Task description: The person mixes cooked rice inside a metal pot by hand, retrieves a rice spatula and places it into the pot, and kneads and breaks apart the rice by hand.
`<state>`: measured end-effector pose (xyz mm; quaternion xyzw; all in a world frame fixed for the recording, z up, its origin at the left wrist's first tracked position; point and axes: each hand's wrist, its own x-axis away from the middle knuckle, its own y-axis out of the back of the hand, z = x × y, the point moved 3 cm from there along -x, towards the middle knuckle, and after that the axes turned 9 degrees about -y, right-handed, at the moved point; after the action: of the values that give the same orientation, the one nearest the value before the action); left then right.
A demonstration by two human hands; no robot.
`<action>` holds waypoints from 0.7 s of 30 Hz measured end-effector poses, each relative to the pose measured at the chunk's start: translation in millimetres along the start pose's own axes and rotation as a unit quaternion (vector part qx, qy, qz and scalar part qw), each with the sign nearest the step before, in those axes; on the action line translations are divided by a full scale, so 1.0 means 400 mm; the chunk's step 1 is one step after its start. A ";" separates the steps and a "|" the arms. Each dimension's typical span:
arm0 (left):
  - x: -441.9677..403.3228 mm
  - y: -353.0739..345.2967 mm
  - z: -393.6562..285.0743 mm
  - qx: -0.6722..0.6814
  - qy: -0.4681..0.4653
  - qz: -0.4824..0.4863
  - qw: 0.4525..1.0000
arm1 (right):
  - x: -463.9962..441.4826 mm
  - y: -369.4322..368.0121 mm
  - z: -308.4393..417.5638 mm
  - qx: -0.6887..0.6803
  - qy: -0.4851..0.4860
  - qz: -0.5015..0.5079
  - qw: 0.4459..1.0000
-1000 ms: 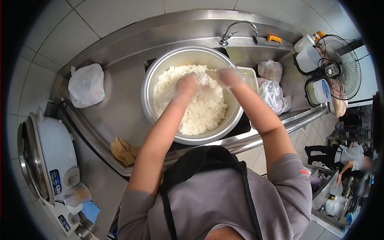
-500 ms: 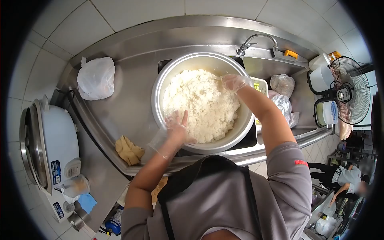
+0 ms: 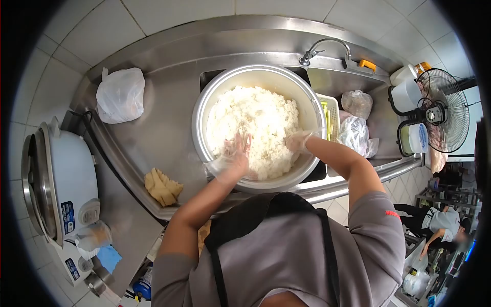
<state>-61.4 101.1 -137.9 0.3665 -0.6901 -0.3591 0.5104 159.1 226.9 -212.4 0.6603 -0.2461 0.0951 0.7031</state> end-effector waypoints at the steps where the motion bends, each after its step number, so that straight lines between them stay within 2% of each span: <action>1: -0.015 -0.027 0.008 -0.006 0.000 -0.004 1.000 | -0.002 -0.005 0.024 -0.017 0.014 0.007 1.000; 4: -0.032 -0.047 0.030 0.040 -0.049 -0.030 0.998 | -0.025 0.005 0.083 -0.004 0.018 0.055 0.998; 5: -0.034 -0.018 0.025 -0.002 -0.053 -0.005 0.999 | -0.031 0.026 0.097 0.011 0.012 0.074 0.997; 7: -0.036 0.026 0.007 -0.082 -0.061 0.051 0.993 | 0.001 0.112 0.122 -0.114 0.008 -0.069 0.991; 9: -0.091 -0.032 0.027 0.016 -0.020 -0.079 0.997 | 0.002 0.147 0.121 -0.171 -0.019 -0.116 0.978; 10: -0.114 -0.058 0.040 0.064 0.003 -0.143 0.988 | -0.013 0.150 0.112 -0.167 -0.041 -0.092 0.981; 11: -0.131 -0.055 0.036 0.294 -0.053 -0.210 0.931 | -0.031 0.153 0.100 -0.165 -0.063 -0.069 0.982; 12: -0.152 -0.053 0.026 0.506 -0.106 -0.260 0.815 | -0.045 0.153 0.089 -0.165 -0.088 -0.044 0.981; 14: -0.158 -0.010 0.018 0.608 -0.098 -0.269 0.740 | -0.058 0.163 0.044 -0.123 -0.118 -0.030 0.985; 15: -0.134 0.065 0.007 0.519 -0.044 -0.240 0.819 | -0.062 0.173 0.015 -0.082 -0.124 -0.042 0.988; 16: -0.140 0.095 0.007 0.472 -0.021 -0.229 0.851 | -0.063 0.195 -0.019 -0.004 -0.107 -0.090 0.990; 17: -0.150 0.120 0.008 0.424 0.002 -0.215 0.880 | -0.062 0.212 -0.063 -0.113 -0.193 -0.101 0.969; 18: -0.182 0.139 0.016 0.428 -0.008 -0.223 0.876 | -0.056 0.222 -0.097 -0.220 -0.275 -0.111 0.929; 19: -0.213 0.153 0.024 0.432 -0.018 -0.232 0.872 | -0.035 0.272 -0.103 -0.197 -0.326 -0.112 0.918; 21: -0.206 0.173 0.025 0.374 -0.030 -0.195 0.906 | 0.017 0.404 -0.098 -0.152 -0.424 -0.110 0.886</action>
<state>-63.5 206.9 -116.2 0.6470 -0.7033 -0.1778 0.2348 99.5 281.6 -66.8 0.5460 -0.4577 -0.3101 0.6295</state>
